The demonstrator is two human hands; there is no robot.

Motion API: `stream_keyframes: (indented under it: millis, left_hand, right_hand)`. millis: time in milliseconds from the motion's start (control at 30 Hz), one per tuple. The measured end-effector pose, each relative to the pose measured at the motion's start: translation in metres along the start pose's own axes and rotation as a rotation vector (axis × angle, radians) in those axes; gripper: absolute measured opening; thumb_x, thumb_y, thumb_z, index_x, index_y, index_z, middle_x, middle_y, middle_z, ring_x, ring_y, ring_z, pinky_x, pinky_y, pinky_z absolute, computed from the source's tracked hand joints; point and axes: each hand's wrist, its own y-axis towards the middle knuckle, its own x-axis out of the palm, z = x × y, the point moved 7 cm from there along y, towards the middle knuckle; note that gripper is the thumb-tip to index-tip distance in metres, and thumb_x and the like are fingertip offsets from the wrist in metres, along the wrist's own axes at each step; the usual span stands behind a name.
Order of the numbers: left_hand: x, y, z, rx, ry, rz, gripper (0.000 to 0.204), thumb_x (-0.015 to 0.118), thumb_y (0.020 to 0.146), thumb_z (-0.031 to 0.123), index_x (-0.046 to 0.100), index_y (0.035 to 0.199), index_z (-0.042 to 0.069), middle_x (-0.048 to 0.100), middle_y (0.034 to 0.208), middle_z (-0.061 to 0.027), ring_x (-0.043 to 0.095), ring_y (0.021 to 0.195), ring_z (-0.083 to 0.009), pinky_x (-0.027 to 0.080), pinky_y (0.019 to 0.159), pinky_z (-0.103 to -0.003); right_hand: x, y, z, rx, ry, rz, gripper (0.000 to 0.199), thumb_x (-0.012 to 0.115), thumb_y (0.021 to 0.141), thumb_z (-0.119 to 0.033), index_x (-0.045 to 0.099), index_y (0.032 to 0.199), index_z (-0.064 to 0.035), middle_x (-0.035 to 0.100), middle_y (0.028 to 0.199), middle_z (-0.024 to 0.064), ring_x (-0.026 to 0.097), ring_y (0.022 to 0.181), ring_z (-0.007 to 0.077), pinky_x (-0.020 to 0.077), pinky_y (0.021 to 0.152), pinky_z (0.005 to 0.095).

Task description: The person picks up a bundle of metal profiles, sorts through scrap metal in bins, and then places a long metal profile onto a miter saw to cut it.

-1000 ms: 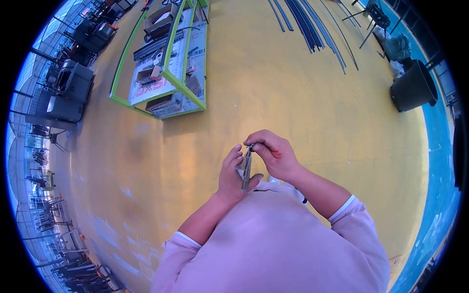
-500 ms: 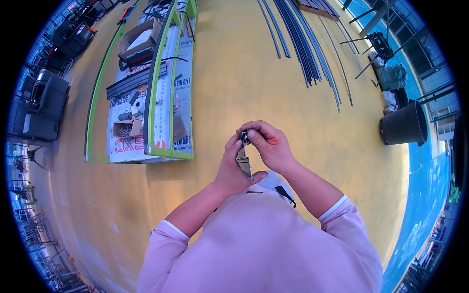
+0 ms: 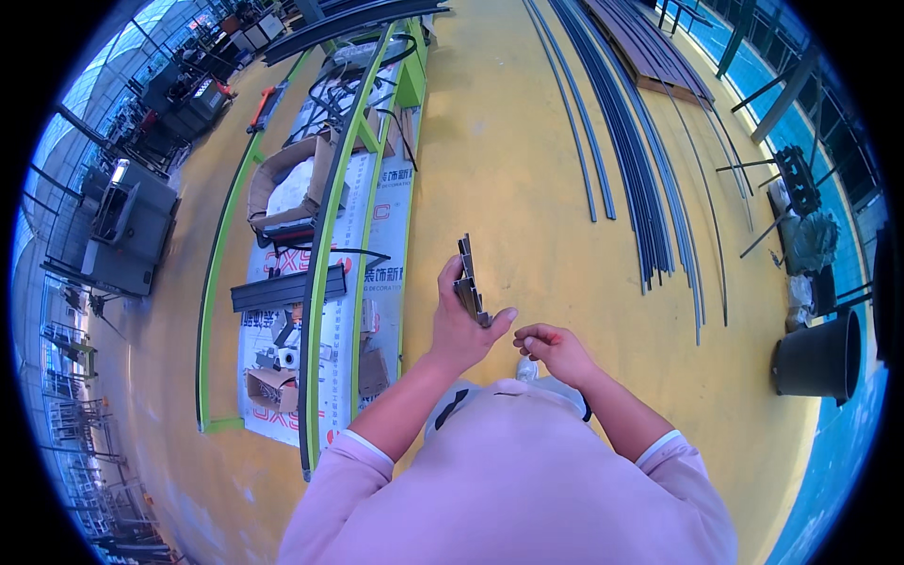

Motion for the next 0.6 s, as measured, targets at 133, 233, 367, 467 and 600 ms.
stream_keyframes:
  millis: [133, 233, 367, 467, 600]
  left_hand:
    - [0.01, 0.114, -0.031, 0.004, 0.027, 0.081, 0.1, 0.081, 0.07, 0.027, 0.014, 0.14, 0.004, 0.036, 0.136, -0.0228, 0.052, 0.116, -0.0375, 0.048, 0.091, -0.043]
    - [0.019, 0.204, -0.068, -0.015, 0.027, 0.122, 0.099, 0.081, 0.069, 0.028, 0.016, 0.14, 0.004, 0.036, 0.136, -0.0222, 0.052, 0.116, -0.0382, 0.048, 0.091, -0.044]
    - [0.035, 0.322, -0.124, -0.007, -0.001, 0.129, 0.099, 0.081, 0.069, 0.029, 0.018, 0.141, 0.005, 0.037, 0.136, -0.0209, 0.052, 0.115, -0.0376, 0.047, 0.092, -0.044]
    - [0.049, 0.422, -0.169, -0.069, -0.048, 0.077, 0.099, 0.081, 0.069, 0.03, 0.018, 0.141, 0.004, 0.037, 0.136, -0.0206, 0.053, 0.114, -0.0364, 0.047, 0.092, -0.042]
    - [0.06, 0.554, -0.201, -0.05, -0.033, 0.024, 0.099, 0.081, 0.07, 0.029, 0.017, 0.141, 0.004, 0.038, 0.135, -0.0203, 0.053, 0.114, -0.0346, 0.047, 0.093, -0.041]
  right_hand:
    - [-0.055, 0.088, -0.042, 0.052, -0.126, -0.123, 0.028, 0.053, 0.094, -0.015, 0.062, 0.117, -0.0015, 0.067, 0.103, 0.0066, 0.061, 0.091, 0.0144, 0.0486, 0.084, 0.0299]
    - [-0.104, 0.174, -0.078, 0.073, -0.186, -0.138, 0.029, 0.054, 0.093, -0.017, 0.062, 0.117, -0.0017, 0.067, 0.105, 0.0072, 0.062, 0.093, 0.0161, 0.0491, 0.085, 0.0307]
    - [-0.198, 0.296, -0.075, 0.04, -0.516, 0.071, 0.032, 0.055, 0.092, -0.019, 0.062, 0.119, -0.0041, 0.068, 0.107, 0.0126, 0.065, 0.099, 0.0246, 0.0501, 0.087, 0.0343]
    - [-0.286, 0.36, -0.05, 0.174, -0.858, 0.236, 0.033, 0.056, 0.09, -0.021, 0.061, 0.12, -0.0064, 0.067, 0.109, 0.0169, 0.063, 0.103, 0.032, 0.05, 0.089, 0.0377]
    - [-0.383, 0.36, 0.034, 0.565, -0.124, 0.555, 0.027, 0.054, 0.091, -0.015, 0.063, 0.112, -0.0016, 0.069, 0.092, 0.0112, 0.066, 0.076, 0.0205, 0.0529, 0.066, 0.033]
